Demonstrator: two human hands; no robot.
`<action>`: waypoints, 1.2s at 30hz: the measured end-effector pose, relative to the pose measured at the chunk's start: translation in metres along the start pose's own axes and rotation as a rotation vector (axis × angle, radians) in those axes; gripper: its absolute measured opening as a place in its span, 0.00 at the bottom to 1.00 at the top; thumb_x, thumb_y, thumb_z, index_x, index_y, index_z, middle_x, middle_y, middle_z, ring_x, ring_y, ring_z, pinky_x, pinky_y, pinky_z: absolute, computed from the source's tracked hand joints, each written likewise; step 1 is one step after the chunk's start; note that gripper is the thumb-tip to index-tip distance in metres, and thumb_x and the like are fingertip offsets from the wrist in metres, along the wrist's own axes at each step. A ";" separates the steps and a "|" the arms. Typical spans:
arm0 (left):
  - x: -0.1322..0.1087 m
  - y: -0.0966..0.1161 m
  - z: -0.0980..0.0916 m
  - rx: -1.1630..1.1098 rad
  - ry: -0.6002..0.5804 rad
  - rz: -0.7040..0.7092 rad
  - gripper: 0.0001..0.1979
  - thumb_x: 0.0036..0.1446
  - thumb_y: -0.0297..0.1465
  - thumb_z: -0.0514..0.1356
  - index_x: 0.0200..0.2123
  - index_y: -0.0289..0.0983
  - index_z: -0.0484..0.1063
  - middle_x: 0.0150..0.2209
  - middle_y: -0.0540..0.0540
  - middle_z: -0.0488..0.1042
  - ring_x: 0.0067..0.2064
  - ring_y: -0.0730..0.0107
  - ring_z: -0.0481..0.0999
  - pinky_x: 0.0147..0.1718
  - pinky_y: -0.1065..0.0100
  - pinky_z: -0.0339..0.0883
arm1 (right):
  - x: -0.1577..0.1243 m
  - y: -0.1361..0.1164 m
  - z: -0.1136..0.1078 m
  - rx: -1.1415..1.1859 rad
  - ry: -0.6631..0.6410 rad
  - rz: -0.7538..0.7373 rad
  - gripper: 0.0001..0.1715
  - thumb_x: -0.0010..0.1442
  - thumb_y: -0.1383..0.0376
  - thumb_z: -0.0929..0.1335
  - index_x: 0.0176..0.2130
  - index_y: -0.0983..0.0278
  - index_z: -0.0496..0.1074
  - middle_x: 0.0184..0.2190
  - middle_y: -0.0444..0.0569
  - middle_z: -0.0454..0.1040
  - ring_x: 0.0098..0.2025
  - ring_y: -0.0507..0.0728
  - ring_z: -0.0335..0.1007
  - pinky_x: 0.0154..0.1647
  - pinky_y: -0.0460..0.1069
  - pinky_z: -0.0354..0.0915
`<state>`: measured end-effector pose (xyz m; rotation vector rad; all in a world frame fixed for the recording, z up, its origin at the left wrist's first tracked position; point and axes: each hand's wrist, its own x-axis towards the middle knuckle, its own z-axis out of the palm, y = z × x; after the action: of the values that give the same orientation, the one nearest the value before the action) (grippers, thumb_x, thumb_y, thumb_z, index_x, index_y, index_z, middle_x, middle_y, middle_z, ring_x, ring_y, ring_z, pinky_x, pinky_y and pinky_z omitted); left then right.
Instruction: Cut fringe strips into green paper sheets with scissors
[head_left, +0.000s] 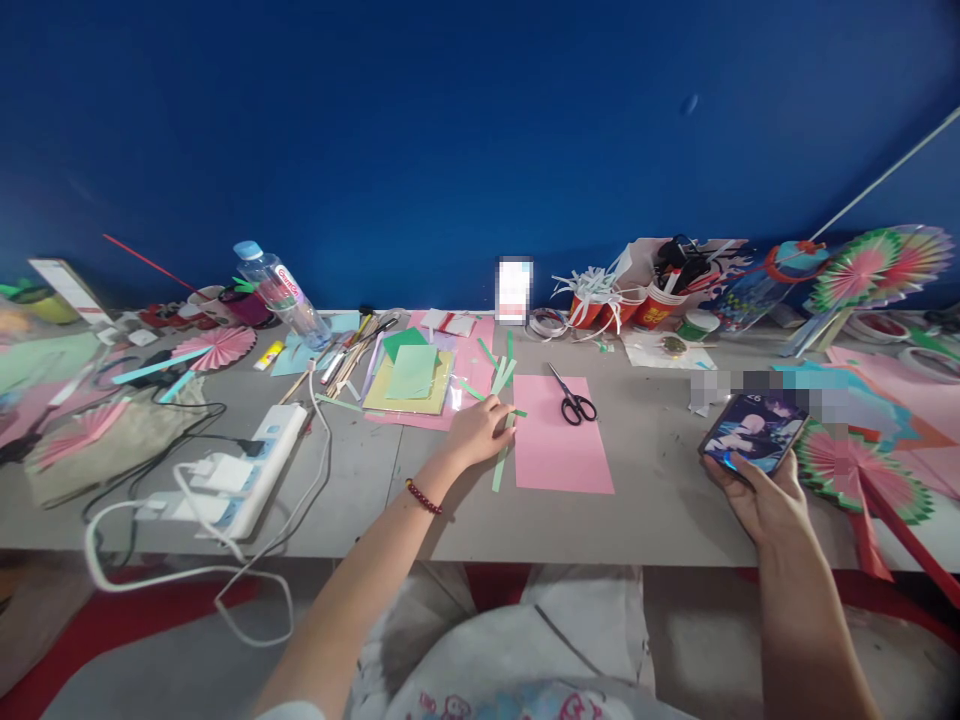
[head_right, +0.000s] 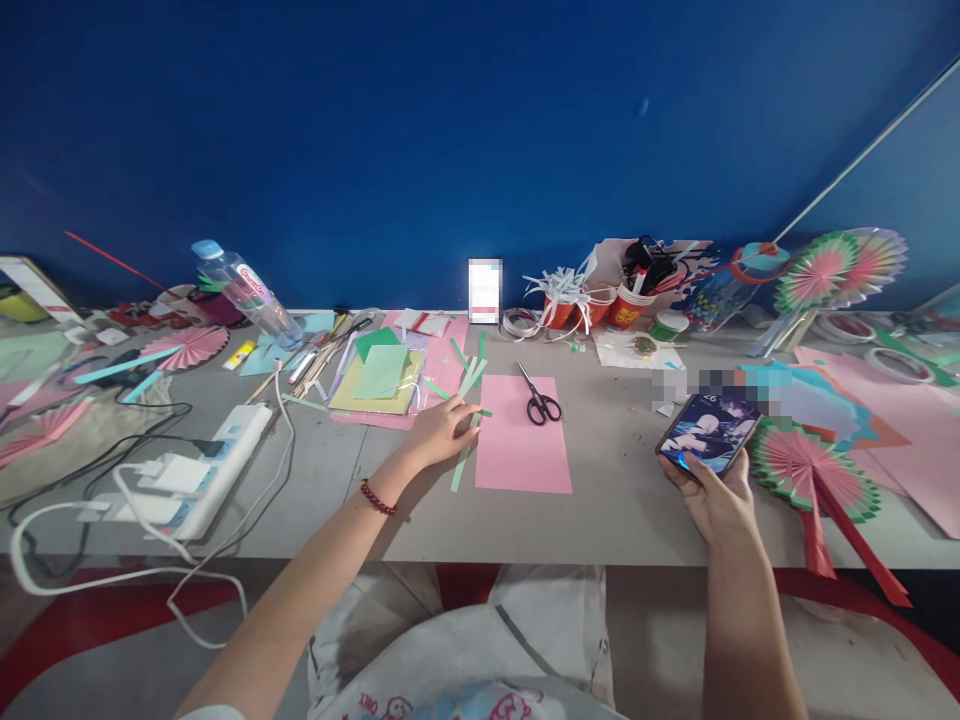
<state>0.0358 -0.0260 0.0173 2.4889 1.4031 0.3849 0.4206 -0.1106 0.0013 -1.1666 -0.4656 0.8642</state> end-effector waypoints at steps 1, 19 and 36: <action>0.000 0.000 0.000 0.001 0.002 0.002 0.17 0.60 0.38 0.54 0.51 0.44 0.69 0.44 0.46 0.70 0.39 0.68 0.74 0.30 0.70 0.66 | 0.000 0.000 -0.001 -0.004 -0.013 0.003 0.46 0.26 0.73 0.79 0.44 0.53 0.65 0.48 0.43 0.69 0.41 0.56 0.73 0.33 0.51 0.75; -0.001 0.001 -0.001 -0.011 0.013 0.004 0.16 0.59 0.36 0.55 0.50 0.42 0.69 0.43 0.46 0.71 0.38 0.67 0.74 0.28 0.69 0.64 | -0.007 -0.006 0.004 0.074 -0.076 -0.051 0.42 0.27 0.75 0.76 0.45 0.57 0.67 0.45 0.49 0.72 0.38 0.60 0.76 0.32 0.48 0.74; 0.000 0.000 0.002 -0.013 0.026 0.000 0.15 0.59 0.36 0.56 0.50 0.43 0.70 0.43 0.47 0.70 0.38 0.68 0.74 0.27 0.70 0.62 | -0.014 -0.012 0.007 0.105 -0.078 -0.050 0.28 0.33 0.69 0.70 0.39 0.61 0.71 0.45 0.51 0.73 0.36 0.63 0.76 0.23 0.51 0.73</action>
<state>0.0359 -0.0264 0.0157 2.4829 1.4056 0.4262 0.4116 -0.1190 0.0159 -1.0236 -0.5050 0.8822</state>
